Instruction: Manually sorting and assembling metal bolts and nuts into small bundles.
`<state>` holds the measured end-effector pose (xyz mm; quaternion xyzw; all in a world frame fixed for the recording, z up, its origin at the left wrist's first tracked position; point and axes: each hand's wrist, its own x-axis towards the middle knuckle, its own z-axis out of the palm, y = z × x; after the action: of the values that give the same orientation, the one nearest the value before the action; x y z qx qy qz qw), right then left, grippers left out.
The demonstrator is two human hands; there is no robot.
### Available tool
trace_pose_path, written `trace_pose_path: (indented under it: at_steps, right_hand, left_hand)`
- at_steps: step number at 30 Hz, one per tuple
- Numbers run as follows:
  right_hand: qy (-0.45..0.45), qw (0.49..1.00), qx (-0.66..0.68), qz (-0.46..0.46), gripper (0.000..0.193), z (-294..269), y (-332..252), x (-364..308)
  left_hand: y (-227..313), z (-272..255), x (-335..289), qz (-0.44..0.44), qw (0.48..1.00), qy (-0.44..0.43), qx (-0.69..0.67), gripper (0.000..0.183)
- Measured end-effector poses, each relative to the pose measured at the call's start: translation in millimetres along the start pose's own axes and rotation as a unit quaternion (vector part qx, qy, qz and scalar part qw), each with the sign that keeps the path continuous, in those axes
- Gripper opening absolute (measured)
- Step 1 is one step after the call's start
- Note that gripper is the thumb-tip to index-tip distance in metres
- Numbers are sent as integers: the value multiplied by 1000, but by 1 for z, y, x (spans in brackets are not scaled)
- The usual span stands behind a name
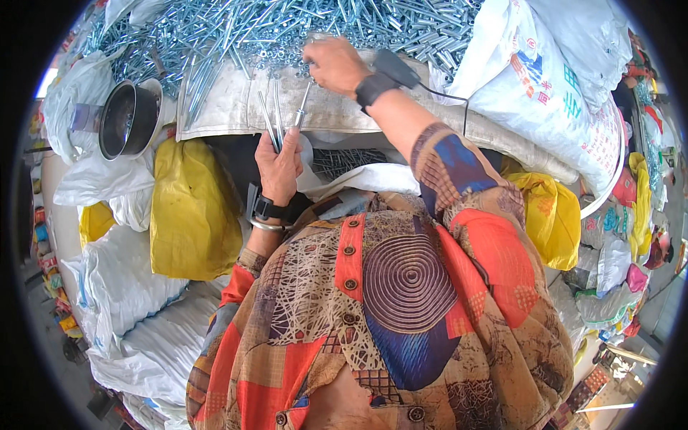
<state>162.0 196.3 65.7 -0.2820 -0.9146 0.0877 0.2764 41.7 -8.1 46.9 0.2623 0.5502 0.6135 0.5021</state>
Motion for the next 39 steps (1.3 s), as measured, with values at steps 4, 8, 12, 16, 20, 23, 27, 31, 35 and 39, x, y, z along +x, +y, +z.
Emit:
trace_pose_path:
  at_steps: [4, 8, 12, 16, 20, 23, 27, 31, 35, 39]
  right_hand:
    - [-47, 874, 424, 232, 23, -25, -7, -22]
    - [-25, 816, 532, 226, 21, -37, -28, -38]
    - [-29, 816, 531, 225, 22, -43, -26, -51]
    - [-63, 807, 541, 227, 21, -50, -28, -64]
    - [-113, 765, 571, 276, 21, -37, -56, -81]
    - [13, 684, 651, 329, 21, -13, -74, -98]
    - [36, 703, 630, 328, 19, -15, -76, -105]
    - [46, 859, 446, 246, 19, -62, -61, -72]
    - [79, 935, 310, 156, 14, -93, -51, -48]
    - [65, 968, 217, 106, 13, -60, -32, -58]
  left_hand:
    - [3, -1, 0, -9, 1000, -8, -9, 20]
    - [1, -1, -2, -9, 1000, -18, -12, 21]
    - [-7, 1, 3, 65, 996, -7, 66, 26]
    - [2, -7, 2, 256, 899, 15, 356, 31]
    - [0, -3, 5, 272, 906, 3, 326, 34]
    - [-2, 9, 5, 167, 962, -17, 217, 32]
    - [-5, 15, 6, 39, 989, -40, 136, 30]
    - [4, 17, 20, 76, 990, -11, 119, 34]
    - [31, 18, 34, 68, 994, -46, 70, 27]
    - [53, 41, 47, 105, 991, -61, 62, 17]
